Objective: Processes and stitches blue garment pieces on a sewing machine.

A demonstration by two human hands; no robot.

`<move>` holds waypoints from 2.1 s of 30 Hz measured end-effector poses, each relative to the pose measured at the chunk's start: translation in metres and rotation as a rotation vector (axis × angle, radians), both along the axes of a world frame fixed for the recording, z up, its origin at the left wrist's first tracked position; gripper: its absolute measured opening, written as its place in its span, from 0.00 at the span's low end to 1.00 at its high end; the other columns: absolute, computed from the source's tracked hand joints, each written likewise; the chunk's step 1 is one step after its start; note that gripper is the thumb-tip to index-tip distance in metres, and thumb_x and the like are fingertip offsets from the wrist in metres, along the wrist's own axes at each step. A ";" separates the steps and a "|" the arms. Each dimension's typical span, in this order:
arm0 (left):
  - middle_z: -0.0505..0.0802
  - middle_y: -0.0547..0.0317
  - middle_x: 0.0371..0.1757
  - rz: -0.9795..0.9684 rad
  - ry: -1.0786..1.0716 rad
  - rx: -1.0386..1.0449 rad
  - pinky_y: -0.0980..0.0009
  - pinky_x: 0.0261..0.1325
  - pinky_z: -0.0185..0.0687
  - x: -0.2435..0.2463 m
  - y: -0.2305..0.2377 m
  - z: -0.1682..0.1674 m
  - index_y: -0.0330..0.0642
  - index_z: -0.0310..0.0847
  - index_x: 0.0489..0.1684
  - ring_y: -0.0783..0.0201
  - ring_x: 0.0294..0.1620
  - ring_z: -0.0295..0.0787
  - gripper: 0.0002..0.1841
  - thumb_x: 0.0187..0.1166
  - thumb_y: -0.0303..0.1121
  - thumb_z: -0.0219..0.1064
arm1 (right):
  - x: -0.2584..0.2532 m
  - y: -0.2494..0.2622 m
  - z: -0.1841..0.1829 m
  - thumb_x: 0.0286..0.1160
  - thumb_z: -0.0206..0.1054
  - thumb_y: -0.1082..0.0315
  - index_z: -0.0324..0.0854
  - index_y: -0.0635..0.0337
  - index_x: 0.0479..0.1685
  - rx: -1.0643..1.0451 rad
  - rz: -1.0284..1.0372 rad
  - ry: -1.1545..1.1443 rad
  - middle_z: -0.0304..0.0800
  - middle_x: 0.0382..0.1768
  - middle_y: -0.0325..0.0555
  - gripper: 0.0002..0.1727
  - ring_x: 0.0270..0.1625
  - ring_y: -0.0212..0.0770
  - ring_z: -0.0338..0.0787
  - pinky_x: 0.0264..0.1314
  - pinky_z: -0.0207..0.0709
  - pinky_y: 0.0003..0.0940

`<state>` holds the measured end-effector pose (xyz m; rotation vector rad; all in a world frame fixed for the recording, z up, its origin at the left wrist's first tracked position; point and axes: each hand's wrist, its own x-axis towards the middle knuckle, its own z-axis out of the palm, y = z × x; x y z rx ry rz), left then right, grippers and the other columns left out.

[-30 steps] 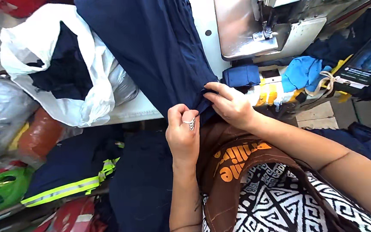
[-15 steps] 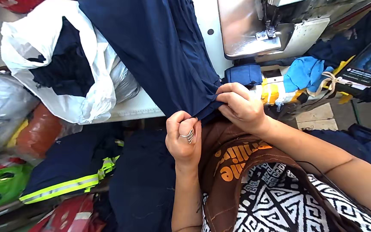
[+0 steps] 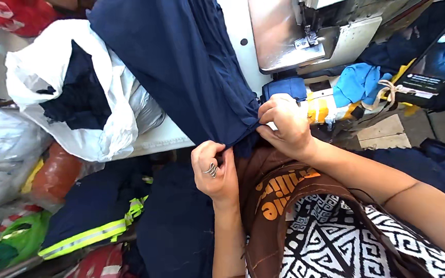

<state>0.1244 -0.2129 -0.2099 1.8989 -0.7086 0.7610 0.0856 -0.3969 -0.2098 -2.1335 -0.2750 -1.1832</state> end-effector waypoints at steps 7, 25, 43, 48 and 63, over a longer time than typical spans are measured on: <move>0.87 0.39 0.56 -0.050 0.026 0.129 0.67 0.66 0.79 0.050 -0.055 0.063 0.28 0.87 0.49 0.57 0.62 0.83 0.08 0.79 0.23 0.67 | 0.025 -0.019 0.030 0.62 0.76 0.75 0.88 0.62 0.41 0.131 -0.205 0.013 0.90 0.30 0.44 0.09 0.33 0.41 0.87 0.41 0.81 0.41; 0.91 0.48 0.42 -0.210 0.467 0.577 0.46 0.47 0.83 0.084 -0.229 0.050 0.38 0.76 0.65 0.48 0.44 0.89 0.20 0.74 0.29 0.69 | -0.019 -0.100 -0.011 0.69 0.74 0.76 0.72 0.54 0.52 1.088 -0.186 0.339 0.71 0.20 0.41 0.18 0.16 0.31 0.68 0.16 0.63 0.24; 0.91 0.48 0.50 -0.186 0.421 0.533 0.54 0.60 0.81 0.128 -0.250 0.043 0.35 0.78 0.61 0.57 0.52 0.88 0.21 0.73 0.35 0.73 | 0.019 -0.110 -0.009 0.69 0.76 0.73 0.75 0.62 0.46 1.032 -0.316 0.243 0.76 0.17 0.41 0.14 0.15 0.32 0.77 0.18 0.76 0.26; 0.88 0.40 0.47 -0.252 0.382 0.507 0.45 0.54 0.81 0.124 -0.238 0.039 0.32 0.76 0.59 0.46 0.49 0.86 0.19 0.78 0.36 0.71 | 0.018 -0.112 -0.011 0.71 0.75 0.70 0.76 0.60 0.47 0.931 -0.339 0.288 0.75 0.19 0.45 0.13 0.18 0.39 0.76 0.20 0.74 0.35; 0.90 0.49 0.49 -0.316 0.363 0.313 0.57 0.54 0.85 0.130 -0.224 0.023 0.37 0.74 0.67 0.58 0.48 0.89 0.22 0.81 0.41 0.69 | 0.016 -0.120 0.013 0.78 0.70 0.63 0.83 0.57 0.50 0.378 -0.523 0.499 0.91 0.33 0.50 0.10 0.37 0.51 0.92 0.40 0.83 0.53</move>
